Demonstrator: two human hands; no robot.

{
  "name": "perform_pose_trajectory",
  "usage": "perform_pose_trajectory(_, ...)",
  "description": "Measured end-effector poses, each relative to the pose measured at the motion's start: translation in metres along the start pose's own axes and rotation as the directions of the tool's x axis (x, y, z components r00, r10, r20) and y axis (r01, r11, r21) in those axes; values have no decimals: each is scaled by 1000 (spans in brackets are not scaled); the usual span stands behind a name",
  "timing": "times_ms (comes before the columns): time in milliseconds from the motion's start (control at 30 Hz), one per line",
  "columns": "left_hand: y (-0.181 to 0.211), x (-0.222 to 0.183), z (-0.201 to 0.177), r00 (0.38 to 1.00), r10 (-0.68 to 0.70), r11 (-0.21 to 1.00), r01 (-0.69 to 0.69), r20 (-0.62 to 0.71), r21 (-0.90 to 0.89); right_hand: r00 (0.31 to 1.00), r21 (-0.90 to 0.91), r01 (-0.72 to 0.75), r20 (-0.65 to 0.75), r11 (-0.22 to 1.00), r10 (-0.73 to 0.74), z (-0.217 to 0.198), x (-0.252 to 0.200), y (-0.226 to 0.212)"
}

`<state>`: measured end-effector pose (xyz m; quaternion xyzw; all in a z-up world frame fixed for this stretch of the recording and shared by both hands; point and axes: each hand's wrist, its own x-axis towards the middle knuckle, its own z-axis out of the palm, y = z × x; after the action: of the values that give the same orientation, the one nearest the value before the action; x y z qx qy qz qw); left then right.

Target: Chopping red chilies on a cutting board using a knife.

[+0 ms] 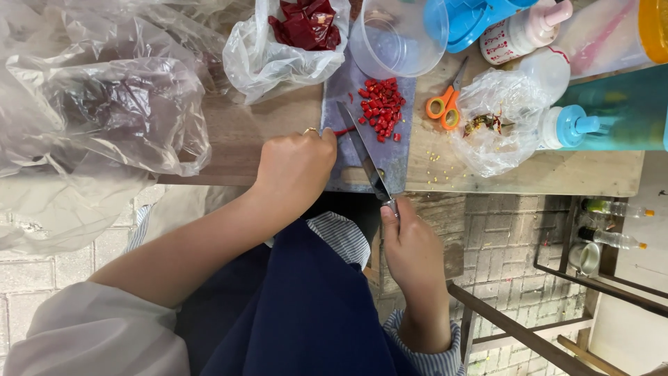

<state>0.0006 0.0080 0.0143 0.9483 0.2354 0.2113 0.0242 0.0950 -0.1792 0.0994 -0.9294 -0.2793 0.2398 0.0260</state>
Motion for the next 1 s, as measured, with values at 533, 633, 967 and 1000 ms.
perform_pose_trajectory(533, 1, -1, 0, 998, 19, 994, -12, 60, -110, 1000, -16, 14, 23, 1000, -14, -30, 12, -31)
perform_pose_trajectory(633, 2, 0, 5, 998, 16, 991, -7, 63, -134, 999, -61, 21, 26, 998, -19, -32, 6, -31)
perform_pose_trajectory(967, 1, 0, 19, 997, 27, 990, -16, 70, -140, 999, -60, 32, -34, 998, -34, 17, 16, -13)
perform_pose_trajectory(1000, 1, 0, 22, 997, 27, 990, -17, 71, -141, 999, -60, 31, -34, 998, -33, 16, 20, -14)
